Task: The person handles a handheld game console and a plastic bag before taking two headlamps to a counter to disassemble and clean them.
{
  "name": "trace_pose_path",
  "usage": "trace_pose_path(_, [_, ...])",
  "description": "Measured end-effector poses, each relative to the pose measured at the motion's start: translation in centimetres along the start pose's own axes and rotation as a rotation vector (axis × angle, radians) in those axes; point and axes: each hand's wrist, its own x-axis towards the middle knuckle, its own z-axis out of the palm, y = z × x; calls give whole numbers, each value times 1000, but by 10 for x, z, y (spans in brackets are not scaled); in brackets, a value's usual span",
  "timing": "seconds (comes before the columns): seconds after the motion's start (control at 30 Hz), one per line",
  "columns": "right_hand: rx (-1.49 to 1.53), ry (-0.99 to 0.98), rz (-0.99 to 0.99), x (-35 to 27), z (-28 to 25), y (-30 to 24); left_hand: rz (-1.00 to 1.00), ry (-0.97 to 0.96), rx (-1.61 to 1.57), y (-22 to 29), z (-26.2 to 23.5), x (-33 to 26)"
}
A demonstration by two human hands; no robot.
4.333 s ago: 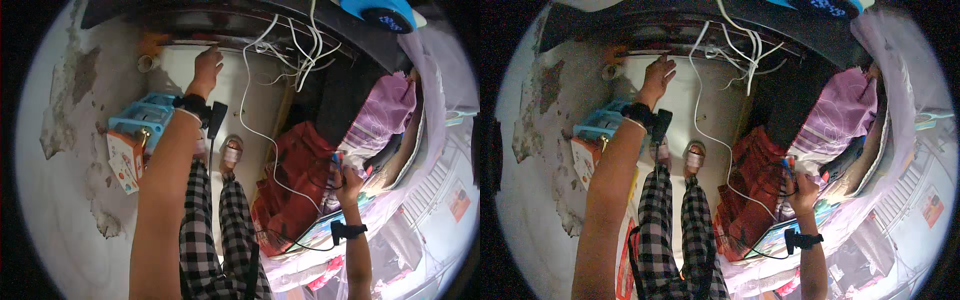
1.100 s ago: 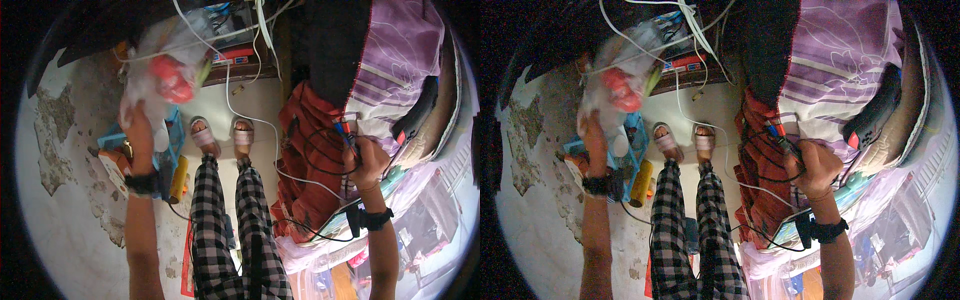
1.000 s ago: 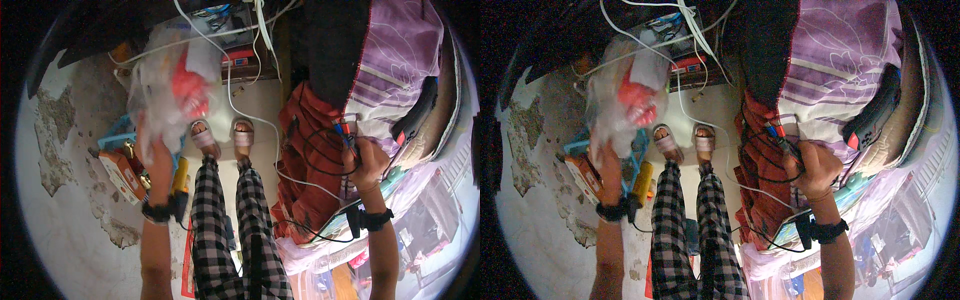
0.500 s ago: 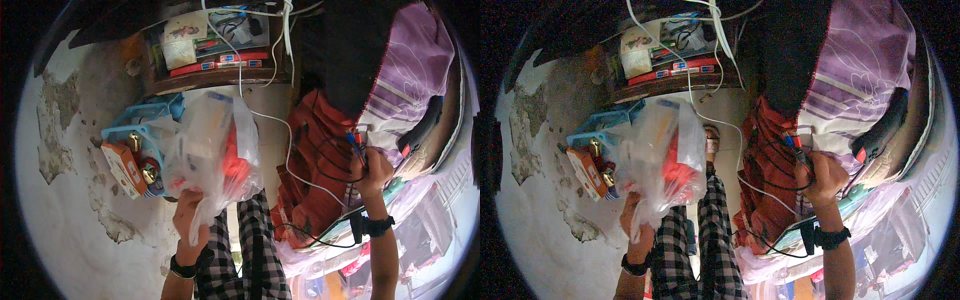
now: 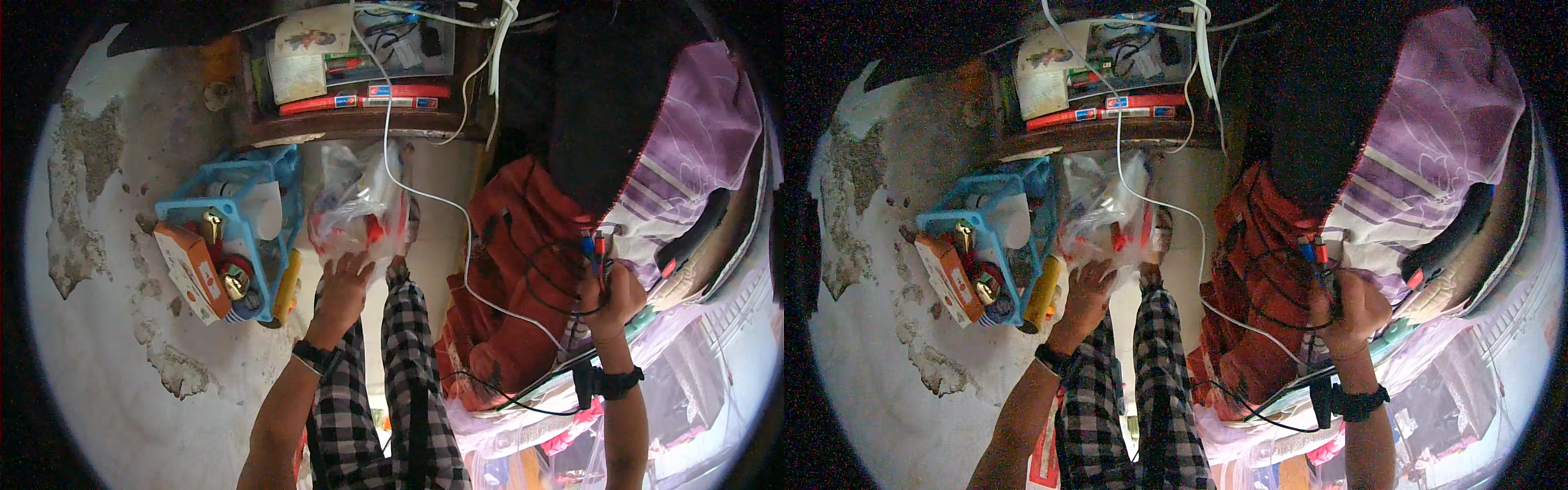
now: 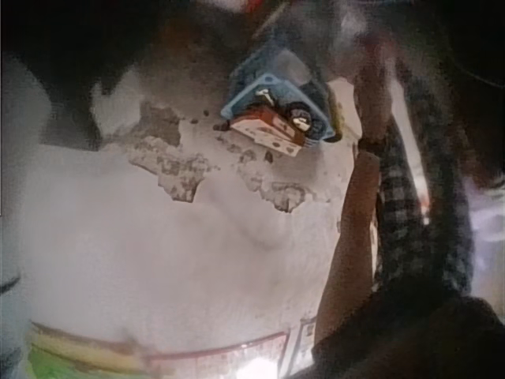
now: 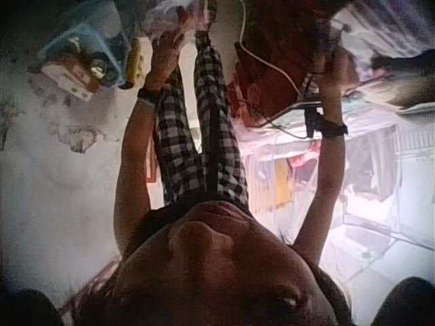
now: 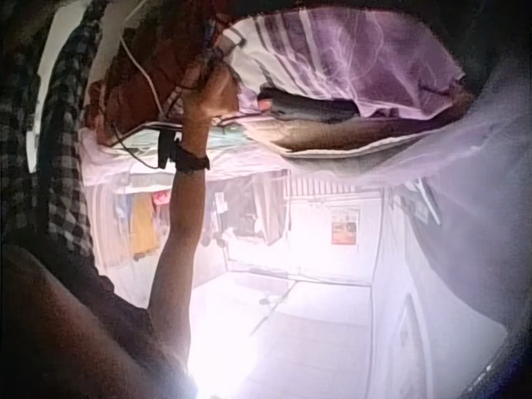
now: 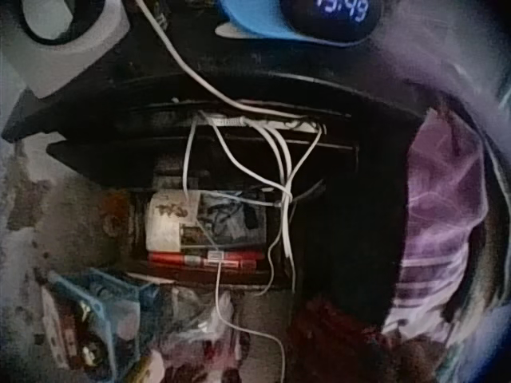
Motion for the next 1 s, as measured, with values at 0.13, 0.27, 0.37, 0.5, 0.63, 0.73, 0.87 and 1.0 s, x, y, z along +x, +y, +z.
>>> trace_pose_path(0.13, [-14, 10, 12, -4, 1, 7, -130, 158, -110, -19, 0, 51])
trace_pose_path(0.27, [-39, -6, 22, -9, -2, 16, -52, 711, -465, -15, -60, 177])
trace_pose_path(0.37, [26, -13, 20, -3, -2, 5, -14, 759, -277, -56, -77, 263])
trace_pose_path(0.5, [13, -11, -40, -2, 3, 8, 146, 323, 97, -59, -76, 340])
trace_pose_path(0.63, [50, -13, -53, -9, 0, 14, 156, 428, 251, -39, -20, 388])
trace_pose_path(0.73, [64, -76, -49, -9, -6, 14, -88, 544, 349, -26, -4, 392])
trace_pose_path(0.87, [106, -43, -70, -9, 0, 20, -79, 582, 145, -14, -40, 367])
trace_pose_path(1.0, [87, -37, -93, -9, 1, 20, -47, 512, 351, -24, -36, 371])
